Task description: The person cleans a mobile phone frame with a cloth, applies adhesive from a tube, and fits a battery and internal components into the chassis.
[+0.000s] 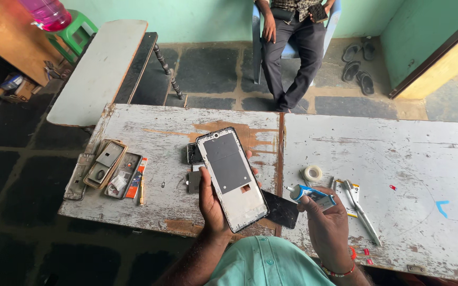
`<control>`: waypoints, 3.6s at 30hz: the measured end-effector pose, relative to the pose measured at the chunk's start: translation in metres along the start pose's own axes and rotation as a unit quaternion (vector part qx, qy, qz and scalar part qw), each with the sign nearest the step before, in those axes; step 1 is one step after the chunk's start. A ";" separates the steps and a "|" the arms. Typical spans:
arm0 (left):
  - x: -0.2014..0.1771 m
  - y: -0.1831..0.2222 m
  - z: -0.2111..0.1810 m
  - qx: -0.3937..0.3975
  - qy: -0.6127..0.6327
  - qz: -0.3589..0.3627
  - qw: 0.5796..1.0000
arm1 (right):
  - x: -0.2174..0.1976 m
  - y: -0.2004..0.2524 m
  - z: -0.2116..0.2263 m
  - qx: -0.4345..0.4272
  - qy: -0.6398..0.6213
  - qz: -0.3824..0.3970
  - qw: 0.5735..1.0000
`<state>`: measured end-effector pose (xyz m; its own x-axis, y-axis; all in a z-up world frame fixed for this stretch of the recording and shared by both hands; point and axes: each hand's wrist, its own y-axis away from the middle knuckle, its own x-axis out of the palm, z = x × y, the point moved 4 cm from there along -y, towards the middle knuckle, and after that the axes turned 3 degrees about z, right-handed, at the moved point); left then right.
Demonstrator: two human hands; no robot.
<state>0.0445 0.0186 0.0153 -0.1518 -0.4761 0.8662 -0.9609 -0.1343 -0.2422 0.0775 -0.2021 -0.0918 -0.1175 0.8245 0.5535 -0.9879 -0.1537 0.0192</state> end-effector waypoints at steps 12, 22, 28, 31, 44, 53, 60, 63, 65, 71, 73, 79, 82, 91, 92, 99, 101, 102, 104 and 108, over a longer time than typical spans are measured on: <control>-0.001 -0.002 0.007 -0.086 0.085 0.037 0.992 | 0.001 0.008 -0.005 0.020 -0.009 -0.017 1.000; 0.004 -0.001 0.009 -0.177 0.132 0.046 0.974 | -0.002 0.010 -0.012 0.011 -0.029 -0.045 0.999; 0.003 0.004 0.012 -0.233 0.189 0.063 0.952 | -0.004 0.015 0.018 -0.129 0.039 -0.051 0.990; -0.002 0.002 0.017 -0.270 0.206 0.054 0.939 | -0.007 0.010 0.029 -0.145 0.044 -0.082 0.985; -0.015 -0.004 0.016 -0.344 0.233 0.048 0.908 | 0.017 0.010 0.043 -0.171 0.078 -0.051 0.981; -0.034 0.001 0.029 -0.402 0.215 0.009 0.890 | 0.052 0.024 0.084 -0.315 0.284 -0.042 0.905; -0.038 0.006 0.038 -0.421 0.105 -0.009 0.901 | 0.095 0.019 0.105 -0.364 0.469 -0.045 0.803; -0.036 0.009 0.040 -0.420 0.169 0.058 0.890 | 0.099 0.013 0.102 -0.347 0.502 -0.056 0.790; -0.046 0.005 0.046 -0.443 0.142 0.031 0.885 | 0.096 0.010 0.097 -0.339 0.490 -0.062 0.801; -0.054 0.009 0.048 -0.435 0.169 0.041 0.884 | 0.092 0.006 0.089 -0.317 0.488 -0.050 0.811; -0.055 0.013 0.047 -0.429 0.172 0.043 0.886 | 0.092 0.006 0.088 -0.317 0.484 -0.038 0.815; -0.066 0.015 0.048 -0.459 0.142 0.018 0.877 | 0.095 0.005 0.087 -0.319 0.482 -0.023 0.816; -0.067 0.014 0.048 -0.453 0.132 0.016 0.881 | 0.097 0.007 0.087 -0.323 0.487 -0.024 0.811; -0.066 0.010 0.049 -0.437 0.143 0.015 0.888 | 0.101 0.008 0.085 -0.326 0.486 0.004 0.811; -0.066 0.009 0.050 -0.439 0.146 0.011 0.886 | 0.102 0.008 0.085 -0.325 0.491 0.002 0.809; -0.069 0.008 0.052 -0.446 0.121 0.047 0.886 | 0.108 0.013 0.085 -0.325 0.493 0.016 0.807; -0.070 0.008 0.052 -0.440 0.119 0.065 0.888 | 0.108 0.014 0.084 -0.299 0.476 0.027 0.826; -0.071 0.008 0.052 -0.437 0.118 0.074 0.889 | 0.108 0.014 0.083 -0.286 0.468 0.033 0.836; -0.072 0.009 0.054 -0.446 0.113 0.074 0.885 | 0.110 0.016 0.085 -0.301 0.482 0.037 0.822; -0.072 0.011 0.052 -0.434 0.080 0.077 0.894 | 0.114 0.019 0.086 -0.338 0.494 0.047 0.800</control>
<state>0.0567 0.0063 -0.0720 -0.2623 -0.2903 0.9203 -0.7331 0.6801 0.0056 0.0536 -0.1576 0.0434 0.1119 0.9062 -0.4077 -0.7601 -0.1863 -0.6226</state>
